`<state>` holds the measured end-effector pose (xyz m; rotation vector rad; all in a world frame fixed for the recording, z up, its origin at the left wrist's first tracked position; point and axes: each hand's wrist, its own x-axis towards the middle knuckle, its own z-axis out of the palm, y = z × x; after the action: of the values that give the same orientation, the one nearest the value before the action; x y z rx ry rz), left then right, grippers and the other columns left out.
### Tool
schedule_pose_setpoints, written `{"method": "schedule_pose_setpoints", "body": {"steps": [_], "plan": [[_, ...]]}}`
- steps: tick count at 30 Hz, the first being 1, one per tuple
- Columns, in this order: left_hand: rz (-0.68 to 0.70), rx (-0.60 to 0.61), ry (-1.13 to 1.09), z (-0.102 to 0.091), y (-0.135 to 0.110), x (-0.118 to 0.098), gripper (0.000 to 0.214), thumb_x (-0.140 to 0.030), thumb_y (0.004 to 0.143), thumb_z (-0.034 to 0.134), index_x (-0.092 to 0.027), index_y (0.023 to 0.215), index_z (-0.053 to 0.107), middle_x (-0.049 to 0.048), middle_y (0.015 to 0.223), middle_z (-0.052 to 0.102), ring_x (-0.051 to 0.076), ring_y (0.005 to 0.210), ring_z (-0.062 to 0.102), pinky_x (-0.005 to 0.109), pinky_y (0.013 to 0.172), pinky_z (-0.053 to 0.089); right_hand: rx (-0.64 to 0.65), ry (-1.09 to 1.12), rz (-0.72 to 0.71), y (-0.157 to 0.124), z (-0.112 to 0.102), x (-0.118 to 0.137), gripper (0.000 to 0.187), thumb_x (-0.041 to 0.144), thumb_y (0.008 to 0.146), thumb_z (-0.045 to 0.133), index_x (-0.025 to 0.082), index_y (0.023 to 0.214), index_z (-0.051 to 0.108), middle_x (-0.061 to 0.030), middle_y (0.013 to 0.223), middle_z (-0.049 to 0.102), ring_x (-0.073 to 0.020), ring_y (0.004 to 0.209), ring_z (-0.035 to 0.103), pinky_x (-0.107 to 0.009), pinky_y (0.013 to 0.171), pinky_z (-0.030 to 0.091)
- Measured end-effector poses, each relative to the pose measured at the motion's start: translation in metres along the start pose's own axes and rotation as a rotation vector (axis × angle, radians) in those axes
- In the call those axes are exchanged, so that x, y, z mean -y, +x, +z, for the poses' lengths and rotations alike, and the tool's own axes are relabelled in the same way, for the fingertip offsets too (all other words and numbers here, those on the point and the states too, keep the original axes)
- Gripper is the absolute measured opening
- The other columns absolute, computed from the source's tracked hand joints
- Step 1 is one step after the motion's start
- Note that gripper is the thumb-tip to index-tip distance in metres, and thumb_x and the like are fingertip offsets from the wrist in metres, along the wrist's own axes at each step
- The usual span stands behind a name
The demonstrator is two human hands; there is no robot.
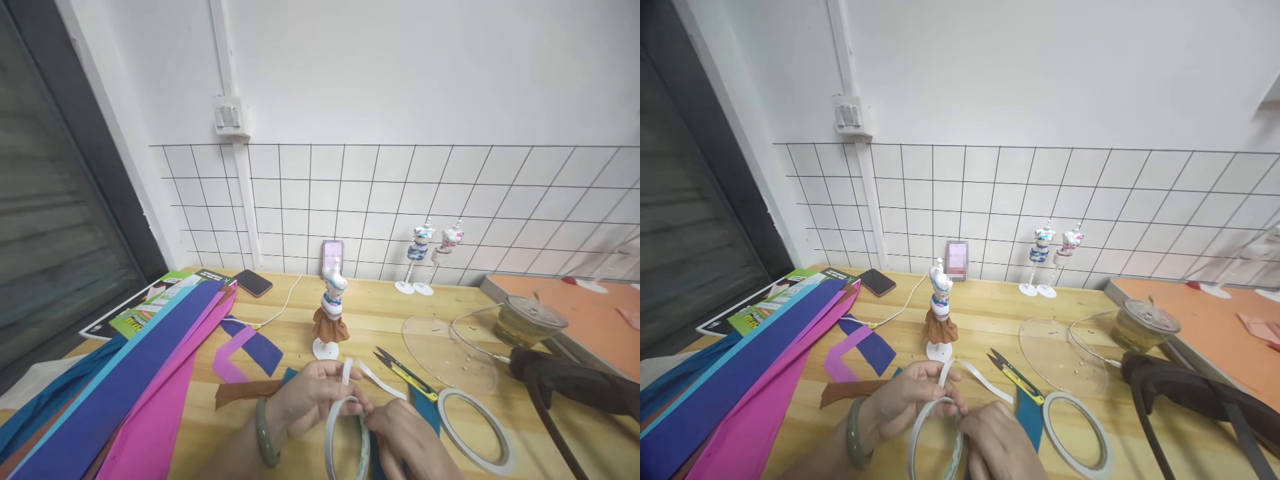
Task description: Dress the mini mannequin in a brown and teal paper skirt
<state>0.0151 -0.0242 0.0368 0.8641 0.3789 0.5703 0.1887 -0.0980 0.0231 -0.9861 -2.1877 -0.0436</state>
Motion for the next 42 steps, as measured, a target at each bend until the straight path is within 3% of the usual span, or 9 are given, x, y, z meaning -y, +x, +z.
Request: {"method": "schedule_pose_setpoints", "body": {"steps": [3, 6, 10, 18, 24, 28, 34, 42], "plan": [[-0.136, 0.090, 0.071, -0.006, -0.003, 0.000, 0.029, -0.018, 0.066, 0.065, -0.010, 0.092, 0.057, 0.0105, 0.080, 0.065, 0.019, 0.079, 0.063, 0.028, 0.076, 0.042, -0.121, 0.103, 0.162, -0.006, 0.002, -0.001, 0.016, 0.008, 0.079, 0.037, 0.021, 0.082, 0.045, -0.0020, 0.064, 0.055, -0.0137, 0.058, 0.055, -0.024, 0.052, 0.046], [-0.250, 0.133, 0.154, -0.008, -0.004, 0.002, 0.032, -0.021, 0.062, 0.069, -0.012, 0.090, 0.057, 0.0089, 0.078, 0.066, 0.019, 0.078, 0.063, 0.030, 0.076, 0.043, -0.213, 0.031, 0.206, -0.010, 0.003, -0.002, 0.020, 0.015, 0.079, 0.041, 0.021, 0.098, 0.045, -0.0087, 0.084, 0.060, -0.0201, 0.081, 0.059, -0.031, 0.066, 0.049], [-0.297, 0.164, 0.309, -0.003, -0.004, 0.007, 0.031, -0.027, 0.057, 0.072, -0.014, 0.082, 0.061, 0.0047, 0.078, 0.065, 0.018, 0.077, 0.062, 0.035, 0.081, 0.043, -0.130, -0.051, 0.111, -0.006, 0.003, -0.001, 0.040, 0.019, 0.077, 0.050, 0.020, 0.116, 0.042, -0.0128, 0.105, 0.058, -0.0239, 0.097, 0.054, -0.036, 0.077, 0.047], [-0.380, 0.268, 0.415, 0.002, -0.005, 0.008, 0.032, -0.034, 0.053, 0.074, -0.015, 0.075, 0.062, 0.0011, 0.075, 0.062, 0.016, 0.078, 0.060, 0.032, 0.084, 0.043, 0.019, 0.094, 0.057, -0.002, 0.003, -0.002, 0.018, 0.014, 0.078, 0.050, 0.022, 0.093, 0.056, -0.0062, 0.080, 0.059, -0.0172, 0.073, 0.056, -0.031, 0.062, 0.047], [-0.369, 0.213, 0.414, -0.007, -0.001, 0.014, 0.046, -0.030, 0.043, 0.079, -0.016, 0.082, 0.057, 0.0017, 0.080, 0.062, 0.017, 0.082, 0.060, 0.036, 0.082, 0.044, -0.048, 0.192, 0.151, -0.003, 0.006, -0.002, 0.011, 0.013, 0.079, 0.048, 0.021, 0.074, 0.054, -0.0019, 0.069, 0.059, -0.0136, 0.063, 0.055, -0.027, 0.059, 0.045], [-0.260, 0.140, 0.447, -0.016, -0.001, 0.016, 0.055, -0.026, 0.044, 0.079, -0.017, 0.092, 0.055, 0.0039, 0.091, 0.062, 0.017, 0.088, 0.057, 0.036, 0.084, 0.041, -0.109, 0.197, 0.227, -0.004, 0.007, 0.000, 0.013, 0.014, 0.080, 0.047, 0.021, 0.070, 0.052, 0.0004, 0.060, 0.058, -0.0122, 0.055, 0.054, -0.023, 0.052, 0.043], [-0.116, 0.022, 0.644, -0.012, -0.004, 0.005, 0.035, -0.031, 0.059, 0.070, -0.015, 0.088, 0.059, 0.0049, 0.091, 0.062, 0.014, 0.081, 0.057, 0.028, 0.076, 0.043, -0.186, 0.114, 0.279, -0.007, 0.008, -0.003, 0.008, 0.019, 0.079, 0.050, 0.021, 0.071, 0.052, -0.0015, 0.062, 0.060, -0.0137, 0.053, 0.053, -0.025, 0.051, 0.044], [-0.068, -0.056, 0.742, 0.006, -0.005, -0.001, 0.023, -0.035, 0.069, 0.059, -0.014, 0.074, 0.055, 0.0010, 0.074, 0.059, 0.011, 0.068, 0.052, 0.024, 0.066, 0.040, -0.197, 0.121, 0.225, -0.006, 0.007, -0.002, 0.009, 0.014, 0.076, 0.052, 0.020, 0.070, 0.052, -0.0004, 0.059, 0.059, -0.0120, 0.050, 0.052, -0.024, 0.048, 0.042]]}}
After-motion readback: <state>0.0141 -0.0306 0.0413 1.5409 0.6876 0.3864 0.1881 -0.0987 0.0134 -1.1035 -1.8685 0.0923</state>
